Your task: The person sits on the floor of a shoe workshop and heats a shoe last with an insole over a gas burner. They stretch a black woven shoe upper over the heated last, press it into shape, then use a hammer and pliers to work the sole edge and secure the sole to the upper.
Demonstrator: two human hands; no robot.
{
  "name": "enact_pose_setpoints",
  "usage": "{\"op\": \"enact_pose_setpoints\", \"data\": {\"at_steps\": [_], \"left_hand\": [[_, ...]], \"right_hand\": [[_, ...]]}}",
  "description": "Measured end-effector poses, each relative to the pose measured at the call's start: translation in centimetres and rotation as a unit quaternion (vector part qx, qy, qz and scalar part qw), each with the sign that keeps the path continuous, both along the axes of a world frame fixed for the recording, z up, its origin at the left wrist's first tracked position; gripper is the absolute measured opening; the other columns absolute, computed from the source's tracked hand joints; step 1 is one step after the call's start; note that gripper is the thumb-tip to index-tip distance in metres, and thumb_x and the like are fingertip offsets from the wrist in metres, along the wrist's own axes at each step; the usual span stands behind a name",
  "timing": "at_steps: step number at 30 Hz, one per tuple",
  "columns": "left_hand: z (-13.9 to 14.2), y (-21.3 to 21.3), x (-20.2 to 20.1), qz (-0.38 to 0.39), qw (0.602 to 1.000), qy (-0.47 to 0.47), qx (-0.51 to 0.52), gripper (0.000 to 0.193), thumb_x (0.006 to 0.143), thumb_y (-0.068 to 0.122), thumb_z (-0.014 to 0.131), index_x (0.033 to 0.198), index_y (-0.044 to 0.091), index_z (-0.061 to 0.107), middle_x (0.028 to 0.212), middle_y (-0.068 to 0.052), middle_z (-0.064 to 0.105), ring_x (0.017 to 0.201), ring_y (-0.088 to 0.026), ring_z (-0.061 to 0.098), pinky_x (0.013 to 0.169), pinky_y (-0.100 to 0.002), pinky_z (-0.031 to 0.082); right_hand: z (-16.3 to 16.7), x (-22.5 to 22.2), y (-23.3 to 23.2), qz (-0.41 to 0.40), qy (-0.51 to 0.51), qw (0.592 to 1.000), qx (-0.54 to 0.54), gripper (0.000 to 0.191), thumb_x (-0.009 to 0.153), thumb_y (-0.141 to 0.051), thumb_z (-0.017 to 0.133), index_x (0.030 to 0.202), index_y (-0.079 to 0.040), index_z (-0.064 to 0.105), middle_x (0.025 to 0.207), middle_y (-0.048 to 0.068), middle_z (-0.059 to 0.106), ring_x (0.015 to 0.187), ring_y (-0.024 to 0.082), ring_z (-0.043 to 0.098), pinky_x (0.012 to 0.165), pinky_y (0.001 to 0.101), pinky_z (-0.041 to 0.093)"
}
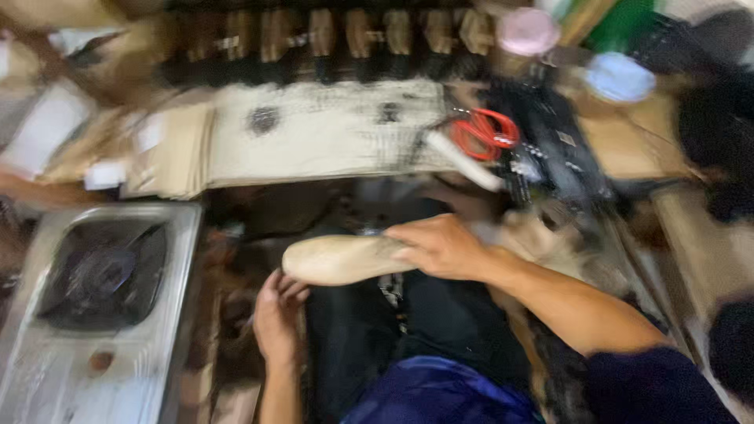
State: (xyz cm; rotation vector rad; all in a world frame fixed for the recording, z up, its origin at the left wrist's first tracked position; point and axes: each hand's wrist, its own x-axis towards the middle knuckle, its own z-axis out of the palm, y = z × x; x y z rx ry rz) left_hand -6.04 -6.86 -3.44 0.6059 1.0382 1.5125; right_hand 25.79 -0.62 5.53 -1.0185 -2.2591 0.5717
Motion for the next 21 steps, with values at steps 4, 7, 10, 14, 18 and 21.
{"op": "enact_pose_setpoints", "data": {"at_steps": [4, 7, 10, 14, 18, 21], "left_hand": [[-0.9, -1.8, 2.0, -0.036, 0.962, 0.257, -0.080, 0.050, 0.104, 0.030, 0.062, 0.142, -0.004, 0.063, 0.120, -0.024, 0.067, 0.104, -0.026, 0.063, 0.095, -0.038, 0.051], [-2.0, -2.8, 3.9, -0.027, 0.889, 0.455, 0.035, 0.049, 0.096, 0.021, 0.068, 0.137, -0.005, 0.059, 0.126, -0.022, 0.063, 0.108, -0.032, 0.063, 0.095, -0.039, 0.050], [-2.5, -3.3, 4.6, 0.027, 0.761, 0.627, 0.165, 0.044, 0.099, 0.016, 0.068, 0.133, -0.008, 0.058, 0.141, -0.032, 0.053, 0.128, -0.043, 0.054, 0.107, -0.046, 0.044], [-3.0, -3.8, 4.6, 0.021, 0.806, 0.569, 0.163, 0.047, 0.101, 0.017, 0.066, 0.139, -0.007, 0.057, 0.140, -0.028, 0.056, 0.129, -0.042, 0.056, 0.108, -0.047, 0.046], [-3.2, -4.0, 4.8, 0.029, 0.801, 0.572, 0.174, 0.054, 0.096, 0.019, 0.069, 0.141, -0.007, 0.055, 0.140, -0.029, 0.056, 0.129, -0.043, 0.056, 0.110, -0.048, 0.045], [-3.1, -3.6, 4.5, 0.016, 0.754, 0.624, 0.204, 0.059, 0.090, 0.020, 0.073, 0.139, -0.008, 0.054, 0.136, -0.029, 0.058, 0.130, -0.044, 0.056, 0.113, -0.050, 0.044]], "right_hand": [[-2.8, 1.9, -3.6, 0.039, -0.031, 0.998, 0.033, 0.040, 0.089, -0.022, 0.074, 0.123, -0.002, 0.069, 0.111, 0.016, 0.075, 0.100, 0.035, 0.073, 0.086, 0.0430, 0.058], [-4.2, 2.2, -5.2, 0.011, -0.030, 0.999, 0.006, 0.039, 0.091, -0.025, 0.073, 0.122, -0.002, 0.068, 0.112, 0.015, 0.074, 0.104, 0.036, 0.070, 0.089, 0.0453, 0.056], [-4.0, 3.5, -6.1, -0.026, -0.018, 0.999, 0.007, 0.042, 0.092, -0.028, 0.072, 0.124, -0.002, 0.067, 0.115, 0.016, 0.073, 0.108, 0.036, 0.069, 0.092, 0.0457, 0.054], [-1.7, 9.1, -5.8, -0.205, -0.052, 0.977, -0.029, 0.041, 0.087, -0.031, 0.074, 0.120, -0.007, 0.070, 0.110, 0.017, 0.073, 0.103, 0.037, 0.068, 0.087, 0.0462, 0.054], [1.7, 18.0, -4.2, -0.377, -0.086, 0.921, 0.037, 0.040, 0.087, -0.029, 0.076, 0.119, -0.006, 0.072, 0.107, 0.017, 0.074, 0.093, 0.034, 0.071, 0.081, 0.0439, 0.056], [4.3, 23.7, -3.3, -0.440, -0.082, 0.894, 0.023, 0.046, 0.087, -0.027, 0.079, 0.125, -0.003, 0.068, 0.104, 0.019, 0.074, 0.088, 0.033, 0.073, 0.078, 0.0436, 0.056]]}}
